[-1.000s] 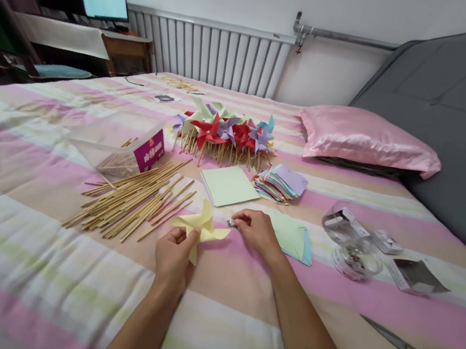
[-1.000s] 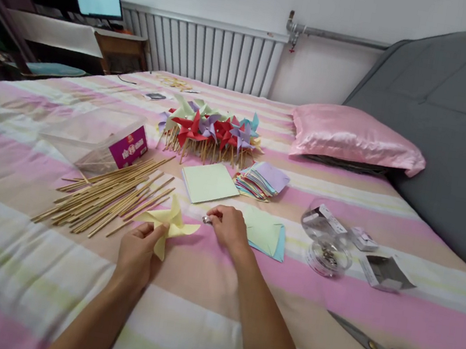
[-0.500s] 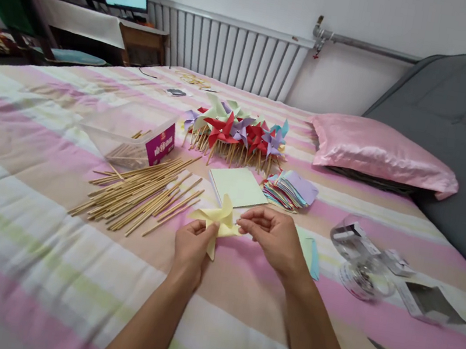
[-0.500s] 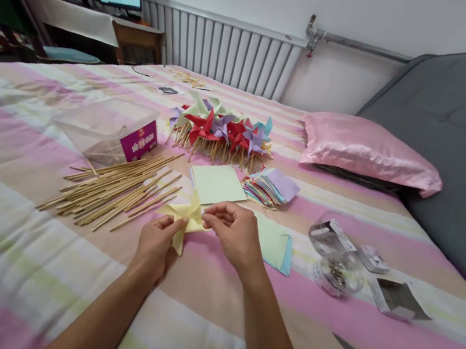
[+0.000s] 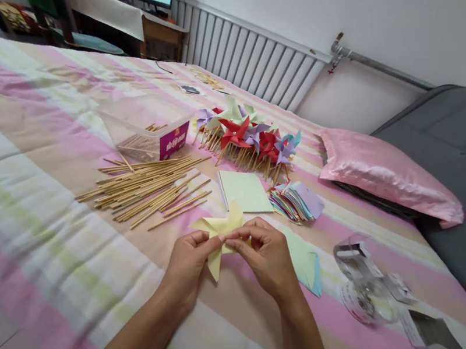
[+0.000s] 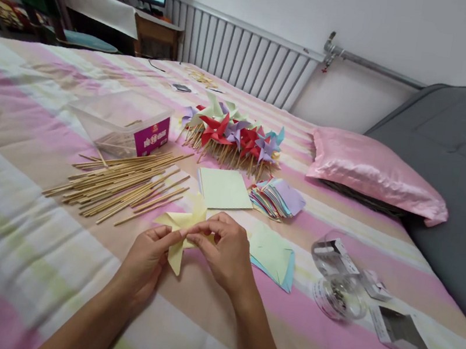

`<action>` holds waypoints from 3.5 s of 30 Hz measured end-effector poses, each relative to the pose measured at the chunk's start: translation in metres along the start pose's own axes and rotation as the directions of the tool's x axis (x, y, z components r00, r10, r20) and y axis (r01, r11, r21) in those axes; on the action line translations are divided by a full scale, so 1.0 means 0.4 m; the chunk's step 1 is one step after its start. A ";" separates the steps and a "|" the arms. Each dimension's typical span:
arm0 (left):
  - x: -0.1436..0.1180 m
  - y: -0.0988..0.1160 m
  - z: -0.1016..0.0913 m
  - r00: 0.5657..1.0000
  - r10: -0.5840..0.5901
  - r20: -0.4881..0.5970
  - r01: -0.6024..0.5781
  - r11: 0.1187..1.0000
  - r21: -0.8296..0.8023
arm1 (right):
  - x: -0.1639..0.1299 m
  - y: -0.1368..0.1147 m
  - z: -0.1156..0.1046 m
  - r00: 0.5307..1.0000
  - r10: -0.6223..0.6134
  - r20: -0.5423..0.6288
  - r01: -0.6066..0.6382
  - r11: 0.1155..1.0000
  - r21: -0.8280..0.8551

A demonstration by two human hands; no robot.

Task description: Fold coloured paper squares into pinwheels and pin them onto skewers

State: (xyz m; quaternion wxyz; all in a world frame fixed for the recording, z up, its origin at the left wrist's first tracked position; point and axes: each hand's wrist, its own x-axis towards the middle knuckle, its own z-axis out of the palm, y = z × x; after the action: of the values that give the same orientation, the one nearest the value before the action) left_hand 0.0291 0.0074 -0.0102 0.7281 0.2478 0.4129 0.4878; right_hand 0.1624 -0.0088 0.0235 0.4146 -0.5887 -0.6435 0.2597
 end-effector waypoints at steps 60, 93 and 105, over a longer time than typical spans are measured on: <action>0.003 -0.002 -0.041 0.863 0.500 0.072 -0.454 0.704 0.547 | 0.011 0.020 0.026 0.982 0.072 0.176 -0.152 0.852 0.501; 0.005 -0.008 -0.040 0.879 0.471 0.075 -0.438 0.734 0.519 | 0.015 0.027 0.023 0.978 0.130 0.164 -0.195 0.855 0.481; 0.003 -0.010 -0.038 0.853 0.499 0.155 -0.504 0.710 0.492 | 0.018 0.024 0.020 0.986 0.098 0.134 -0.148 0.882 0.447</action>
State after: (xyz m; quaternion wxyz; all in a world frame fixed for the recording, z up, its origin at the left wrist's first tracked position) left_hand 0.0186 0.0063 -0.0219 0.4766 0.5385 0.4415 0.5366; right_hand 0.1613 0.0011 0.0131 0.4885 -0.4999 -0.5474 0.4602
